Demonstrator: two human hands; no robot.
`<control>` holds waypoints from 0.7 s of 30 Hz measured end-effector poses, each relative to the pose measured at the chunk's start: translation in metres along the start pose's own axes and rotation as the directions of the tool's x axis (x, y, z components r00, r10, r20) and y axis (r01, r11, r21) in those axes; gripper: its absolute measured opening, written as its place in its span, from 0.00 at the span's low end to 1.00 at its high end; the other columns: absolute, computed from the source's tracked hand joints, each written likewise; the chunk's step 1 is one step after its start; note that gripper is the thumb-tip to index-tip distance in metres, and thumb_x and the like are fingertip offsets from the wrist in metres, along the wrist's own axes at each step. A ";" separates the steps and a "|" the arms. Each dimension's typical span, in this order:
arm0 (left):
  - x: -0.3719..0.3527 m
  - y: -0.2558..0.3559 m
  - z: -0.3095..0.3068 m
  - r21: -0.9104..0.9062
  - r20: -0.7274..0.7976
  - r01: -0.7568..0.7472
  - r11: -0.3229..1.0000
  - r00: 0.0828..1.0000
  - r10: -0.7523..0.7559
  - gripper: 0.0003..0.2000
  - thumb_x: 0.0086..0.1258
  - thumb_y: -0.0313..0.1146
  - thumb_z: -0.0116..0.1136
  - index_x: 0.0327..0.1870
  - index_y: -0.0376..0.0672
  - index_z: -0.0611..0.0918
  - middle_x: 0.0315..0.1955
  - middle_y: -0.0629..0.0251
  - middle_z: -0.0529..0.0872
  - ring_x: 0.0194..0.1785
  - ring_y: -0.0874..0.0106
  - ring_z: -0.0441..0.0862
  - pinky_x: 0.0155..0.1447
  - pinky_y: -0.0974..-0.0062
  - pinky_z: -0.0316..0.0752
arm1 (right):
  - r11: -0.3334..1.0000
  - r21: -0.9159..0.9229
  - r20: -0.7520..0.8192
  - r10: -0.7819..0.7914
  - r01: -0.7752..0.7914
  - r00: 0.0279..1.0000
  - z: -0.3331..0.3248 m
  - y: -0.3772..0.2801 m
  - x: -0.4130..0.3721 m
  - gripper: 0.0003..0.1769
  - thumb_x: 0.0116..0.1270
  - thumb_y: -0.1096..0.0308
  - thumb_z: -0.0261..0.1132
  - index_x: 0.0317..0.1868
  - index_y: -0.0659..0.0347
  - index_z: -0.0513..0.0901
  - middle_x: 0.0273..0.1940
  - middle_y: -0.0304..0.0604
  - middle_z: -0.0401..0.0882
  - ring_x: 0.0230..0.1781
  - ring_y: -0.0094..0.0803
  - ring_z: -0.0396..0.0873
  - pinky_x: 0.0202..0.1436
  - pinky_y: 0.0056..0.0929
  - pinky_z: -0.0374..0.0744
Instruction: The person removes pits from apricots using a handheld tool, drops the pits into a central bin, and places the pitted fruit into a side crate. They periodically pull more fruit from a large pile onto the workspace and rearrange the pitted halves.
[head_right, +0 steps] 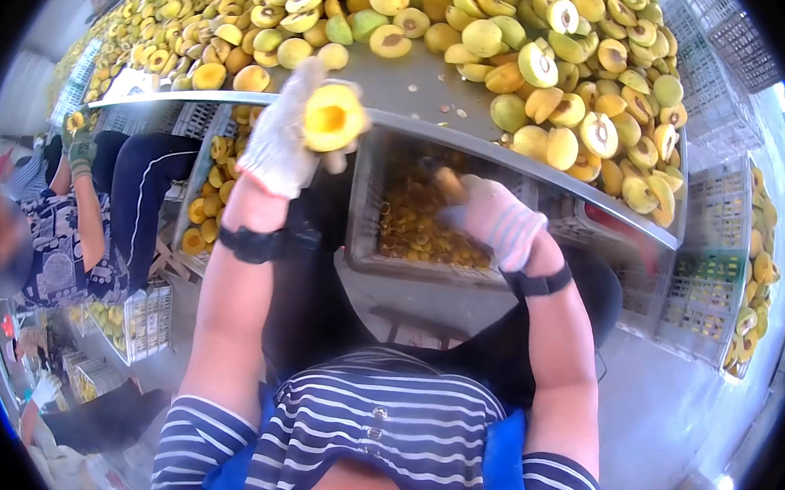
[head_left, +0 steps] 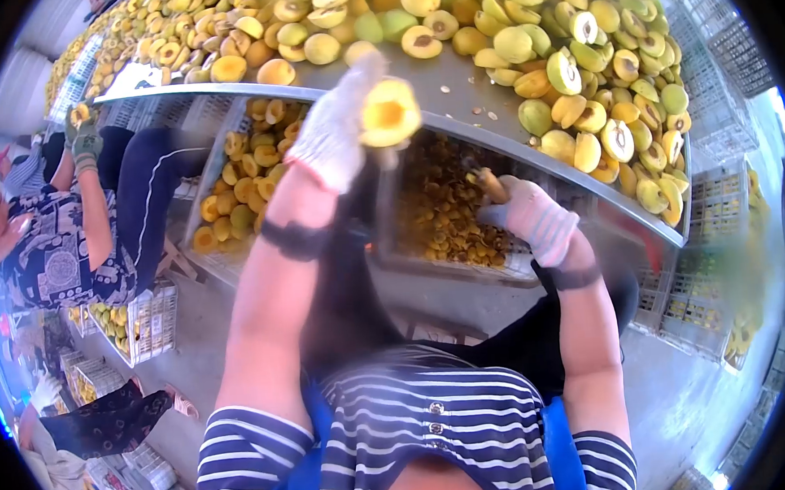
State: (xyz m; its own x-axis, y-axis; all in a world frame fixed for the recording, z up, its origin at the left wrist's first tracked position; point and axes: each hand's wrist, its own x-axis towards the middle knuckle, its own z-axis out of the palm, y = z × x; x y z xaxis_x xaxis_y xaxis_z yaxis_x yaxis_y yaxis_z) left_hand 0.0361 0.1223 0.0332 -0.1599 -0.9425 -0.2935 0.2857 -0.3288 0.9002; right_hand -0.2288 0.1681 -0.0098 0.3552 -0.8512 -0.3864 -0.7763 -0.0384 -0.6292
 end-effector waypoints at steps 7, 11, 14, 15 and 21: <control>0.014 0.050 -0.077 0.980 -0.189 0.199 0.019 0.894 0.407 0.30 0.64 0.59 0.53 0.59 0.44 0.80 0.56 0.51 0.82 0.59 0.54 0.79 0.64 0.61 0.72 | 0.974 0.218 -0.155 -0.021 0.055 0.988 0.006 -0.010 -0.008 0.19 0.60 0.61 0.70 0.44 0.66 0.79 0.30 0.49 0.79 0.30 0.34 0.77 0.37 0.32 0.76; 0.093 0.050 -0.036 0.998 -0.063 0.063 0.005 0.978 0.198 0.29 0.62 0.56 0.55 0.59 0.45 0.79 0.55 0.47 0.81 0.59 0.53 0.78 0.63 0.60 0.72 | 0.972 0.136 -0.169 -0.166 0.190 0.972 0.008 -0.023 0.000 0.18 0.62 0.60 0.69 0.44 0.66 0.79 0.29 0.53 0.80 0.29 0.43 0.80 0.36 0.38 0.78; 0.145 0.014 -0.035 0.996 -0.068 0.080 -0.050 0.975 0.211 0.33 0.58 0.55 0.61 0.60 0.40 0.78 0.54 0.45 0.82 0.59 0.51 0.78 0.63 0.60 0.73 | 0.973 0.167 -0.206 -0.124 0.160 0.971 0.004 -0.026 0.008 0.21 0.62 0.58 0.68 0.46 0.67 0.78 0.30 0.58 0.81 0.31 0.54 0.81 0.37 0.42 0.78; 0.154 0.012 -0.030 0.986 -0.074 0.105 -0.127 0.971 0.227 0.34 0.56 0.55 0.63 0.61 0.41 0.77 0.53 0.47 0.83 0.58 0.52 0.79 0.62 0.61 0.73 | 0.969 0.204 -0.217 -0.097 0.142 0.971 0.000 -0.030 0.010 0.21 0.63 0.58 0.68 0.46 0.67 0.77 0.31 0.59 0.81 0.33 0.54 0.81 0.37 0.42 0.78; 0.134 0.017 -0.050 0.404 -0.003 -0.044 0.914 0.999 0.049 0.22 0.68 0.45 0.60 0.55 0.38 0.78 0.42 0.55 0.85 0.44 0.61 0.85 0.38 0.65 0.82 | 0.908 0.372 -0.314 -0.072 0.193 0.947 0.001 -0.040 0.024 0.21 0.63 0.60 0.69 0.49 0.67 0.77 0.35 0.60 0.81 0.36 0.55 0.81 0.40 0.42 0.78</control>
State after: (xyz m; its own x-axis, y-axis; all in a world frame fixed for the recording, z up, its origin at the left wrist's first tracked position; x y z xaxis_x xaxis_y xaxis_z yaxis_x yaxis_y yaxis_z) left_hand 0.0662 -0.0127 -0.0071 -0.1425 -0.9577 -0.2499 -0.1132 -0.2351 0.9654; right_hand -0.1890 0.1502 0.0054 0.2290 -0.9673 -0.1087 -0.4423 -0.0039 -0.8969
